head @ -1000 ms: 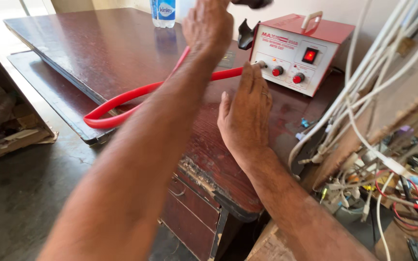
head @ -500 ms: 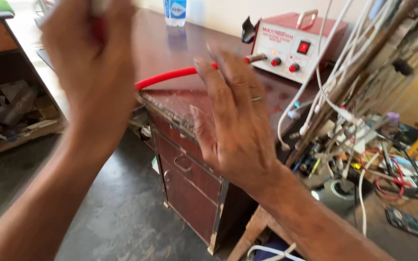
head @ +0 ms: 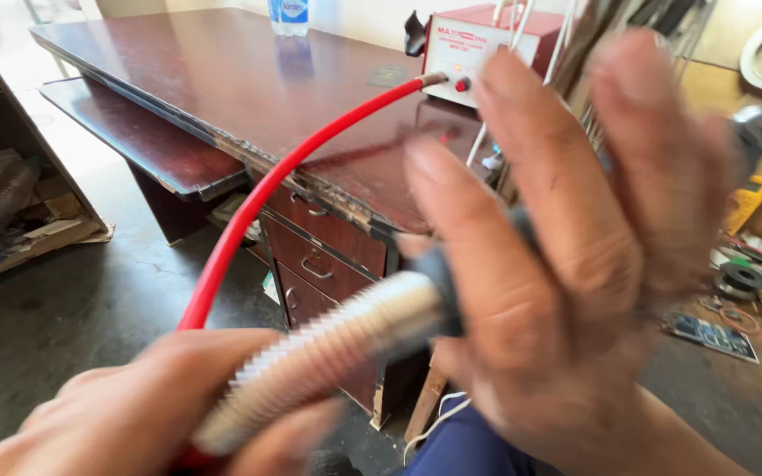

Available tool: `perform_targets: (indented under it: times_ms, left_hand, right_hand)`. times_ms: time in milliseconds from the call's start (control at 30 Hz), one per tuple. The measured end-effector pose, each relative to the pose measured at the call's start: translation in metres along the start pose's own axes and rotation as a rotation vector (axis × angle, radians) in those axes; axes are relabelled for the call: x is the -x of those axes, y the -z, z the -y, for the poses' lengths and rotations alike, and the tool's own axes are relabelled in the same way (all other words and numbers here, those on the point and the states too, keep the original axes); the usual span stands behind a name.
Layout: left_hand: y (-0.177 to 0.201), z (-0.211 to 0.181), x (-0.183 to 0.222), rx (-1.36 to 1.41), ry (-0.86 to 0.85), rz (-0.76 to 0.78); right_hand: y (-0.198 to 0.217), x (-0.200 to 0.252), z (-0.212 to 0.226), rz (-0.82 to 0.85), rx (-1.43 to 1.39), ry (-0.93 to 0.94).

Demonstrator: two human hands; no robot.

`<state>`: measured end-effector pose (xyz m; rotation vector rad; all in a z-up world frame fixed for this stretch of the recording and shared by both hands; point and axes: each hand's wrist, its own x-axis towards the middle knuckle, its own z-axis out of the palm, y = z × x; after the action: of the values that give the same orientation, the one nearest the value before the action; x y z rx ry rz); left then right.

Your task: The person uses a probe to test a circuit board on a workbench, then handles a heat gun to apply heat to the board components before putting it back.

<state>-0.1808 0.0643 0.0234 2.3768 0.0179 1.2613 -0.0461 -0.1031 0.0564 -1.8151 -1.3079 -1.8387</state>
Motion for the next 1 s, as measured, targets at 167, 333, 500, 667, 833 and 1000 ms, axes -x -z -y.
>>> perform_targets:
  times_ms: [167, 333, 500, 667, 833, 1000]
  left_hand:
    - [-0.035, -0.036, -0.022, 0.181, -0.191, 0.111]
    - [-0.094, -0.088, -0.042, 0.236, -0.456, -0.076]
    - [-0.171, -0.142, -0.012, 0.711, -0.33, 0.124]
    - [-0.289, -0.176, -0.047, 0.843, -0.299, 0.064]
    - [-0.366, -0.227, -0.102, 1.177, -0.134, 0.318]
    - [-0.424, -0.247, -0.124, 1.502, -0.021, 0.306]
  right_hand:
    - [0.036, 0.042, -0.039, 0.176, 0.083, -0.083]
    - [0.054, 0.086, -0.115, 0.325, 0.236, -0.18]
    - [0.072, 0.137, -0.196, 0.336, 0.334, -0.321]
    - [0.08, 0.165, -0.235, 0.323, 0.209, -0.384]
    - [0.072, 0.167, -0.264, 0.347, 0.132, -0.414]
    - [0.065, 0.175, -0.294, 0.257, -0.036, -0.67]
